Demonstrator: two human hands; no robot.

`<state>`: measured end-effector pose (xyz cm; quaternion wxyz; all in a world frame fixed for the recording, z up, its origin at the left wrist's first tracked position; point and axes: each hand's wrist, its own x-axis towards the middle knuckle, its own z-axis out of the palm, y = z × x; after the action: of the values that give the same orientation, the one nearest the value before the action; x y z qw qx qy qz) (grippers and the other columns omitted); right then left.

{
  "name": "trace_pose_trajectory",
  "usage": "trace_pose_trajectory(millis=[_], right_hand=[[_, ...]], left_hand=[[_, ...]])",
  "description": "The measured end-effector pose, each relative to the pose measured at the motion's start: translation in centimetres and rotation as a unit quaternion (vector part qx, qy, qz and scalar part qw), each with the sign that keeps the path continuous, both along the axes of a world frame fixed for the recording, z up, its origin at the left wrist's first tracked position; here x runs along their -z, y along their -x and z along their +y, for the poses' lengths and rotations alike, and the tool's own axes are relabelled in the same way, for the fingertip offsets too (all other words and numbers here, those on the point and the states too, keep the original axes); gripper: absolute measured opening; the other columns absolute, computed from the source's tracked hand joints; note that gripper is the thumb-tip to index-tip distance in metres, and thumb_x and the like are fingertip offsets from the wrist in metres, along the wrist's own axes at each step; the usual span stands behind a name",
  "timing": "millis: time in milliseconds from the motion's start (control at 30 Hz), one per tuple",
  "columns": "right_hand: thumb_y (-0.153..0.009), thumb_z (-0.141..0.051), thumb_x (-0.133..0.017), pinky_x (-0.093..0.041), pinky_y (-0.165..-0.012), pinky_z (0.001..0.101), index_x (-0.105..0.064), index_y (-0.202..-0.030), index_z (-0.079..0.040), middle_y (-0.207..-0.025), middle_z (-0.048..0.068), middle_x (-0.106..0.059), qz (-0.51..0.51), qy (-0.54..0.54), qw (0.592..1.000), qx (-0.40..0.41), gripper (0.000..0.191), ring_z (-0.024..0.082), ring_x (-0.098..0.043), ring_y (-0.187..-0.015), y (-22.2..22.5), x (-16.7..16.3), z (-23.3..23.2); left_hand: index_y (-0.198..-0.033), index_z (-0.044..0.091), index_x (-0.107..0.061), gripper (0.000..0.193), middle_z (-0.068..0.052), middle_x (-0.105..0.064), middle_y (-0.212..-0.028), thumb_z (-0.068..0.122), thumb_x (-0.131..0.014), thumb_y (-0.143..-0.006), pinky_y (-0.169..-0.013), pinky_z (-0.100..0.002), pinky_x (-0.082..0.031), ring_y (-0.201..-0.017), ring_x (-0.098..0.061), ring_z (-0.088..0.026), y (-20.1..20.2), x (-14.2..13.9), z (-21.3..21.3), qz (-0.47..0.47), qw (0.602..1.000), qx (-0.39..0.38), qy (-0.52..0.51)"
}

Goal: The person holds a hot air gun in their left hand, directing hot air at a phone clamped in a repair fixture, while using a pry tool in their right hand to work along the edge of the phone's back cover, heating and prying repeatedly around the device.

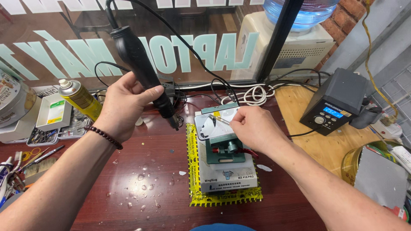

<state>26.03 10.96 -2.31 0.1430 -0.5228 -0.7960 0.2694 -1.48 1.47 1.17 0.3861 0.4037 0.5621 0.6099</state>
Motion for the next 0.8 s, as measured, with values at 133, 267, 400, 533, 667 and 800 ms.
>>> trace_pose_trajectory(millis=[133,267,400,533,667,800], right_hand=[[-0.085,-0.020,-0.070,-0.060,-0.069,0.0362,-0.076,-0.086,-0.006,-0.076,0.012,-0.078,-0.011,0.062,0.998,0.032,0.015,0.023,-0.078,-0.070,0.1,-0.3,-0.7],[-0.083,-0.021,-0.072,-0.060,-0.072,0.0336,-0.077,-0.086,-0.006,-0.076,0.010,-0.079,0.027,0.031,0.999,0.010,0.016,0.019,-0.077,-0.072,0.7,0.2,-0.4],[-0.083,-0.021,-0.072,-0.060,-0.074,0.0324,-0.077,-0.086,-0.005,-0.077,0.008,-0.079,0.058,0.051,0.997,0.030,0.017,0.017,-0.078,-0.073,0.9,1.1,-0.1],[-0.084,-0.021,-0.071,-0.060,-0.075,0.0339,-0.077,-0.086,-0.006,-0.078,0.010,-0.080,0.051,0.026,0.998,0.030,0.017,0.020,-0.078,-0.075,1.2,1.4,0.3],[-0.087,-0.020,-0.070,-0.059,-0.075,0.0361,-0.076,-0.089,-0.006,-0.080,0.013,-0.078,0.052,-0.032,0.997,0.049,0.016,0.025,-0.077,-0.077,0.7,1.1,0.2],[-0.087,-0.020,-0.070,-0.060,-0.073,0.0365,-0.076,-0.089,-0.005,-0.082,0.011,-0.078,0.066,-0.044,0.997,0.008,0.016,0.024,-0.078,-0.077,0.0,0.8,-0.7]], left_hand=[[-0.119,0.005,-0.064,0.028,-0.004,-0.074,-0.114,-0.001,-0.067,-0.092,-0.090,-0.031,-0.061,-0.102,-0.070,-0.012,0.0,-0.3,-0.1,0.006,1.000,-0.003,0.004],[-0.119,0.004,-0.064,0.027,-0.004,-0.074,-0.112,0.001,-0.067,-0.092,-0.090,-0.032,-0.063,-0.101,-0.071,-0.013,-0.3,-0.6,-0.1,0.009,0.999,-0.010,0.030],[-0.122,0.005,-0.063,0.030,-0.004,-0.074,-0.113,0.001,-0.068,-0.092,-0.091,-0.031,-0.061,-0.102,-0.070,-0.012,-0.7,-0.8,-0.1,0.017,1.000,-0.004,0.020],[-0.122,0.005,-0.063,0.031,-0.005,-0.074,-0.113,0.001,-0.067,-0.092,-0.089,-0.033,-0.062,-0.100,-0.071,-0.013,-0.9,-0.9,-0.1,0.002,1.000,0.002,0.028],[-0.123,0.005,-0.063,0.031,-0.005,-0.074,-0.114,0.002,-0.067,-0.092,-0.091,-0.032,-0.061,-0.101,-0.071,-0.013,-0.9,-0.8,-0.1,0.005,1.000,0.003,0.027],[-0.123,0.005,-0.064,0.031,-0.005,-0.075,-0.115,0.002,-0.067,-0.092,-0.093,-0.032,-0.060,-0.103,-0.071,-0.012,-0.6,-0.8,0.1,0.012,1.000,0.000,0.026]])
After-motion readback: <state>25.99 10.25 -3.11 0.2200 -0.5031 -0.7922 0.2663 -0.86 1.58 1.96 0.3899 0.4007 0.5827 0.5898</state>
